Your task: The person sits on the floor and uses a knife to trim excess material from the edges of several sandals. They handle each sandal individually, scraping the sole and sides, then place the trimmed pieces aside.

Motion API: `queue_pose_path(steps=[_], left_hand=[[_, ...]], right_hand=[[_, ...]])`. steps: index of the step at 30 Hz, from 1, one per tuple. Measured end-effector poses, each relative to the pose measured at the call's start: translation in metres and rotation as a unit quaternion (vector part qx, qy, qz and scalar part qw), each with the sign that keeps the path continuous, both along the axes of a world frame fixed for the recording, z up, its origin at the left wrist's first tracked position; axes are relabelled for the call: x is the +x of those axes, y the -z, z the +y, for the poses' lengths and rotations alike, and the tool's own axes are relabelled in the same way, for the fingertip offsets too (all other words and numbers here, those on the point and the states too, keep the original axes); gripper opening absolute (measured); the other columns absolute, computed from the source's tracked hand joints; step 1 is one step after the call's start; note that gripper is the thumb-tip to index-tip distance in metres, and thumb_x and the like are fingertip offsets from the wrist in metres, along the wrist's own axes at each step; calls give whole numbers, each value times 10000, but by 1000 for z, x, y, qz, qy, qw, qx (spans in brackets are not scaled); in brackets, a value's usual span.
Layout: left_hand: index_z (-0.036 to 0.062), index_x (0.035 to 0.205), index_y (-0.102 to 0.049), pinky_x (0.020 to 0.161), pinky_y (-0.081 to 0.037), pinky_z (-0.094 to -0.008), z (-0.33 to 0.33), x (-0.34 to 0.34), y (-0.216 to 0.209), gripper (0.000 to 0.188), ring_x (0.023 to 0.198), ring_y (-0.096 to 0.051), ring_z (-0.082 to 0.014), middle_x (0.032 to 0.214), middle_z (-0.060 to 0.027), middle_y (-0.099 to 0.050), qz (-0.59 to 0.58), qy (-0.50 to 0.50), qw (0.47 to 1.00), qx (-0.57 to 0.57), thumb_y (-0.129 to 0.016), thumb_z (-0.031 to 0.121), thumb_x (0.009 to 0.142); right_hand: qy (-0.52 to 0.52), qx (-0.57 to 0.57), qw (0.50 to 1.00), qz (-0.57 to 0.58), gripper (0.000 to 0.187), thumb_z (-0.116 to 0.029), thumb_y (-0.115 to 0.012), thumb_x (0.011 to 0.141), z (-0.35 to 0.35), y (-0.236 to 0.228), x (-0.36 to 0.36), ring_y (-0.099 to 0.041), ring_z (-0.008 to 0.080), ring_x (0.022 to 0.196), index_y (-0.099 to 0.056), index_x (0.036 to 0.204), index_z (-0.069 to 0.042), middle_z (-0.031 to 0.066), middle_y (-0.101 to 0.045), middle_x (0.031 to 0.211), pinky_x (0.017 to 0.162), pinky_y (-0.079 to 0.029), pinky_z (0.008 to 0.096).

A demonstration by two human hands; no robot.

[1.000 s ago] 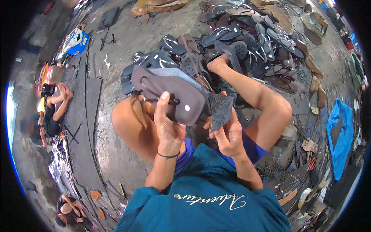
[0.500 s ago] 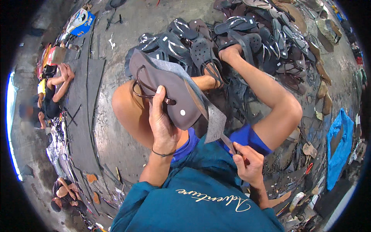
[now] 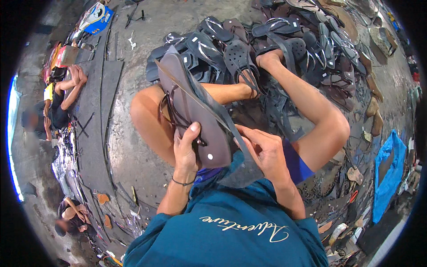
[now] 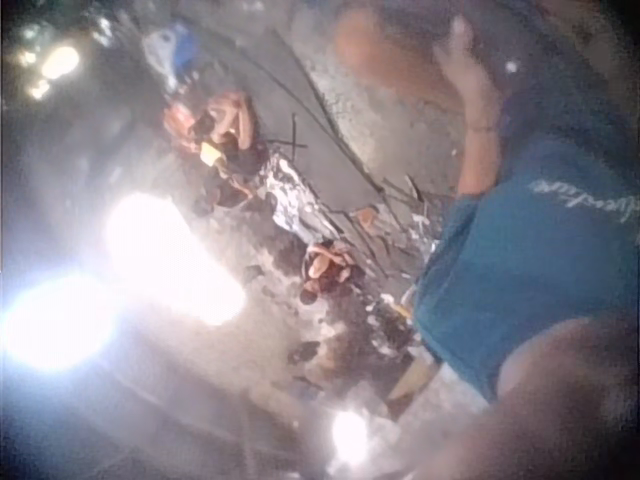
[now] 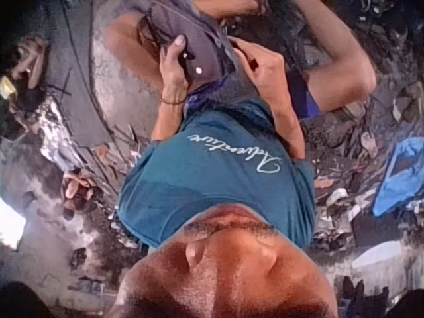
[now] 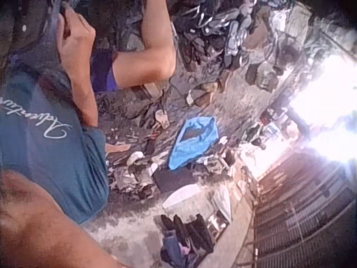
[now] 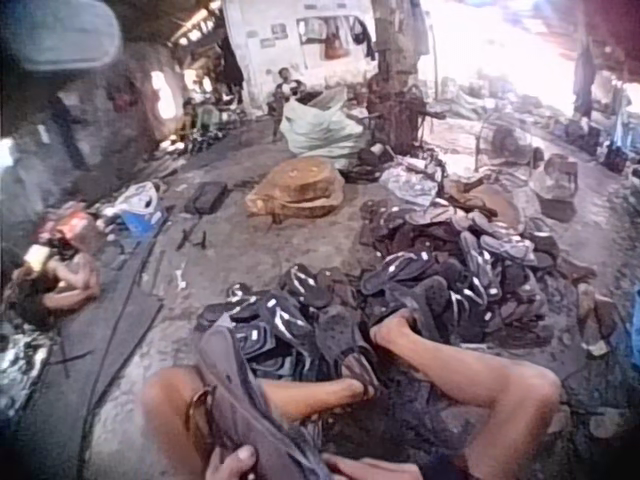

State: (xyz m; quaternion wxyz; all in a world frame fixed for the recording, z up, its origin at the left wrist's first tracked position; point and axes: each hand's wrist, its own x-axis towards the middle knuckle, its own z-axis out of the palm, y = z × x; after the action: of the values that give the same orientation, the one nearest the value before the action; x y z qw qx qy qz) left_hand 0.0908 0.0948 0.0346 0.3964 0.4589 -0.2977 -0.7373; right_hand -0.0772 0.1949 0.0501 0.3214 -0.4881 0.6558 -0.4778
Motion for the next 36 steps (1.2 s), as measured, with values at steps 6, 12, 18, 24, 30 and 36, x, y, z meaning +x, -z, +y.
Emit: queue_pose_path(steps=[6, 12, 18, 24, 30, 36], left_hand=[[-52, 1277, -446, 826, -554, -348, 6, 16, 3, 554, 942, -653, -218, 1087, -152, -630, -36, -16, 999, 5, -655, 223, 843], [-62, 1303, -423, 847, -557, -354, 9, 23, 9, 624, 966, -658, -227, 1122, -160, -621, -48, 12, 999, 5, -692, 210, 810], [-35, 1327, -402, 845, -563, -357, 12, 24, 3, 640, 975, -657, -227, 1144, -161, -612, -10, 34, 999, 31, -686, 234, 820], [-26, 1145, -540, 641, -584, -300, 9, 12, 9, 513, 756, -678, -202, 916, -119, -654, -44, 23, 999, 5, -582, 401, 864], [-3, 1327, -409, 799, -573, -353, 8, 14, 8, 574, 918, -663, -220, 1070, -133, -624, 42, 1, 998, 52, -626, 266, 869], [-21, 1216, -498, 712, -579, -333, 30, 15, 15, 584, 815, -664, -228, 966, -130, -637, -54, 27, 998, -12, -633, 361, 796]], right_hand=[[-34, 48, 998, -25, 277, -63, -678, 864, 45, -2, -6, -593, 169, 563, -671, 1133, 2, 135, -672, 798, 537, -472, 288], [-64, 54, 996, -18, 298, -42, -645, 877, 22, 13, -7, -601, 177, 576, -661, 1173, -10, 150, -685, 853, 553, -479, 283], [-37, -2, 999, -34, 327, -30, -631, 883, -26, 39, 13, -587, 176, 582, -657, 1207, -59, 115, -628, 806, 564, -479, 295], [38, -55, 997, 28, 424, -35, -638, 848, -58, 66, 30, -612, 220, 686, -656, 1243, -189, 65, -623, 836, 637, -491, 322], [29, -104, 992, 70, 396, -101, -664, 854, -91, 55, 27, -632, 290, 722, -640, 1247, -146, 95, -628, 835, 657, -502, 399], [102, -73, 992, 23, 296, -209, -665, 898, -151, 90, 23, -685, 320, 797, -672, 1168, -87, 142, -697, 889, 684, -516, 385]])
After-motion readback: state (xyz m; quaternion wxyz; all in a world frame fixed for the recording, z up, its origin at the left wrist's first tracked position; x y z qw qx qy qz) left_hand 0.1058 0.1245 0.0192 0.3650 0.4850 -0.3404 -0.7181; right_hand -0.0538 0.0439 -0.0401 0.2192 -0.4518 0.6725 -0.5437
